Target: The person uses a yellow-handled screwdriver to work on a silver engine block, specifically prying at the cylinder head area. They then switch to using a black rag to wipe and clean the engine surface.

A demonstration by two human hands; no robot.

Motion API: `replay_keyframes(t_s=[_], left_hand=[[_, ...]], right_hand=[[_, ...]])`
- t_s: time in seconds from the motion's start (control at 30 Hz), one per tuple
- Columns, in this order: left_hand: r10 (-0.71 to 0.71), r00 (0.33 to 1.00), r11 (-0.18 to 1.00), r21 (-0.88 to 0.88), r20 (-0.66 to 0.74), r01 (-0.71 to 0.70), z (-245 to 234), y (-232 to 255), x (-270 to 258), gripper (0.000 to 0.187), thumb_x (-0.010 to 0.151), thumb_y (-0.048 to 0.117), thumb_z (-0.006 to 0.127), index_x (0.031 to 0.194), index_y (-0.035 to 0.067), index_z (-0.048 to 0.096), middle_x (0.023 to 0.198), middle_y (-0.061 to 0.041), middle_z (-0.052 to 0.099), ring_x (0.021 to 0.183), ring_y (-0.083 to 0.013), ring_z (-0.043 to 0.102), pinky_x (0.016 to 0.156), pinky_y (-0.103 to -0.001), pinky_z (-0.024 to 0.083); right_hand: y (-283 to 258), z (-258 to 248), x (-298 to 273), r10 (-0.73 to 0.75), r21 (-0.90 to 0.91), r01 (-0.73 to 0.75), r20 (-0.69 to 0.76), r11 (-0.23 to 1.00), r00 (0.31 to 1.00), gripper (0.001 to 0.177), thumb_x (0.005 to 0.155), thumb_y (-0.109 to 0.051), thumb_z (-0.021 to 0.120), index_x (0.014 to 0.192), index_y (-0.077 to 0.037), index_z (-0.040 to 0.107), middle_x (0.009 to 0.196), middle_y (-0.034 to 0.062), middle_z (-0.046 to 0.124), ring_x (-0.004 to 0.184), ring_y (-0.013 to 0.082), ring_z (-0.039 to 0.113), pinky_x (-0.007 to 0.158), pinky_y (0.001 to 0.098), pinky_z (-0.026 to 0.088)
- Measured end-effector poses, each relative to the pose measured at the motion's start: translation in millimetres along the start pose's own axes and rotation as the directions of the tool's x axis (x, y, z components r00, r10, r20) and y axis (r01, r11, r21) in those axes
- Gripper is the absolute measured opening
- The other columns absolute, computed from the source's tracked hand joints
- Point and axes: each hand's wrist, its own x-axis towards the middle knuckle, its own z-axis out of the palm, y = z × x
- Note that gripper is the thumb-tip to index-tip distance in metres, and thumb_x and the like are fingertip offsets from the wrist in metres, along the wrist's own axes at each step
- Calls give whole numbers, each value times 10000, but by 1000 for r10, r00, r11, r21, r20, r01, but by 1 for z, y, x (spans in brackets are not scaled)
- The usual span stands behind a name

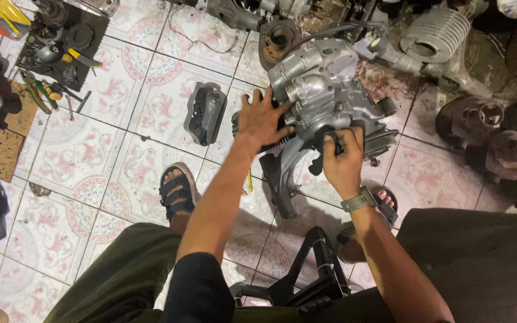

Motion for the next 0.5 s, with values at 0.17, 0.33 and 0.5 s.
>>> replay_keyframes(t_s=[0.17, 0.33, 0.5], left_hand=[[87, 996, 992, 96, -4, -86, 28, -22, 34, 542, 769, 646, 559, 1167, 284, 624, 1167, -127, 450, 1109, -369, 464, 865, -511, 370], [112, 994, 987, 118, -11, -110, 43, -24, 40, 521, 757, 625, 565, 1134, 274, 643, 1072, -122, 490, 1062, -354, 497, 806, -498, 417], [122, 992, 982, 148, -24, -118, 36, -23, 39, 573, 746, 644, 567, 1191, 285, 605, 1098, -133, 502, 1054, -376, 532, 777, -510, 460]], right_hand=[[-1, -1, 5, -17, -3, 17, 8, 1000, 1000, 71, 865, -37, 595, 829, -42, 534, 813, 106, 416, 708, 312, 502, 645, 357, 403], [-7, -8, -1, -9, -14, 10, 32, 1000, 999, 72, 866, -50, 602, 835, -49, 537, 823, 102, 419, 718, 302, 502, 661, 358, 401], [-3, -12, 0, 25, -29, -24, 15, 999, 1000, 58, 872, -55, 607, 849, -37, 556, 807, 103, 417, 734, 302, 508, 669, 346, 401]])
